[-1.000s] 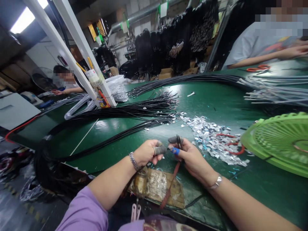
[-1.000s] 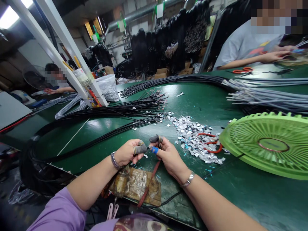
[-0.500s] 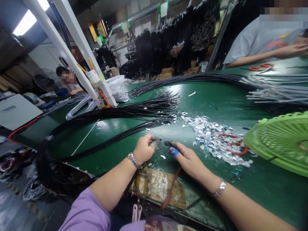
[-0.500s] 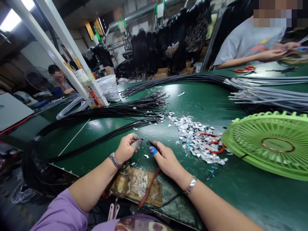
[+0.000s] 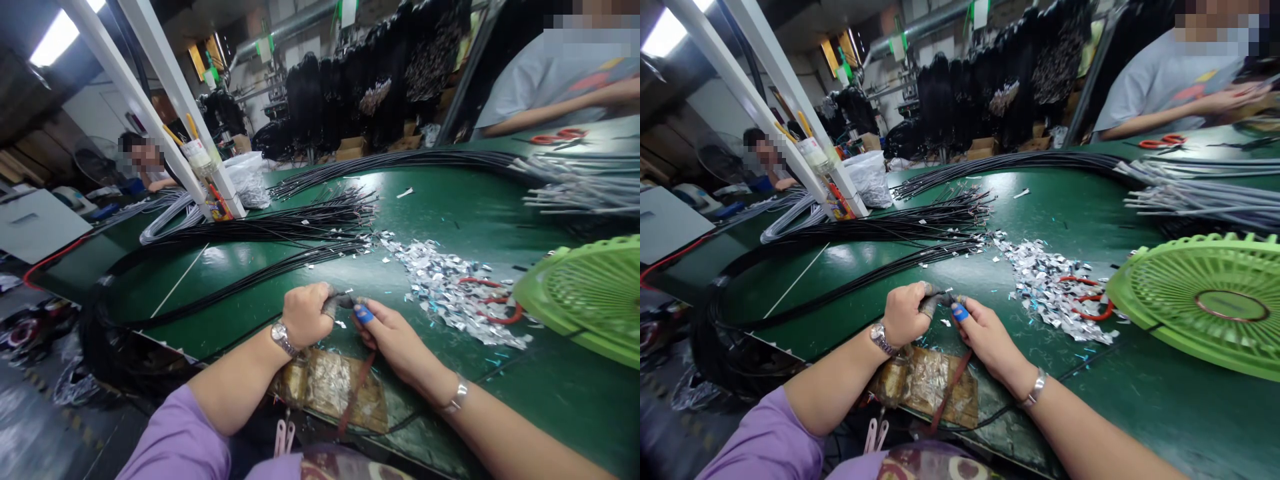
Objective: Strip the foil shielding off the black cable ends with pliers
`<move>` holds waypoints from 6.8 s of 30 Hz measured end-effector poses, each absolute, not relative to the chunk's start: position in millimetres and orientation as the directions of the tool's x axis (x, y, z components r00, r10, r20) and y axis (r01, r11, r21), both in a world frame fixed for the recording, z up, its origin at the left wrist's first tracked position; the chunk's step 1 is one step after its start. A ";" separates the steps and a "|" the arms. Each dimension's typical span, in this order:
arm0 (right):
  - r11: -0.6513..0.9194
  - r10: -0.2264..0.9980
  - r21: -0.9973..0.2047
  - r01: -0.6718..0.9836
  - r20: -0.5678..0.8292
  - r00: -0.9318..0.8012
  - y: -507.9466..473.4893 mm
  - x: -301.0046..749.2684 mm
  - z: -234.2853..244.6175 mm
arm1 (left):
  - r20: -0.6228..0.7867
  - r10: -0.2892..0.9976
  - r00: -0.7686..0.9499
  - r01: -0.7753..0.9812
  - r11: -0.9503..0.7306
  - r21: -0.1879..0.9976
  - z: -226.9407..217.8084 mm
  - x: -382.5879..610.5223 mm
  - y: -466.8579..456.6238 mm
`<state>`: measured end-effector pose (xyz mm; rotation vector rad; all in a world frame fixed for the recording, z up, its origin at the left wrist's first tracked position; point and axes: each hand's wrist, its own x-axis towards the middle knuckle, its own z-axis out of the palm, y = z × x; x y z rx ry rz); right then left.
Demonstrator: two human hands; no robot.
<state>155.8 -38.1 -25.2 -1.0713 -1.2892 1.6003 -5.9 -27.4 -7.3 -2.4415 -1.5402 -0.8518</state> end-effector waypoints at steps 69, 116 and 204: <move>-0.544 0.798 -0.760 -0.356 -0.337 -0.500 -31.8 160.5 -21.3 | 0.281 0.867 0.412 0.851 -0.477 0.222 -2.0 2.4 -33.8; 0.540 0.841 -0.589 0.601 0.395 -0.369 -27.4 176.2 -29.0 | 0.139 0.974 0.179 0.640 -0.223 0.735 -4.4 -4.2 -23.4; 0.432 0.900 -0.627 0.648 0.257 -0.351 -31.2 161.1 -29.3 | -0.112 0.978 0.178 0.489 0.010 0.872 -2.1 2.4 -22.4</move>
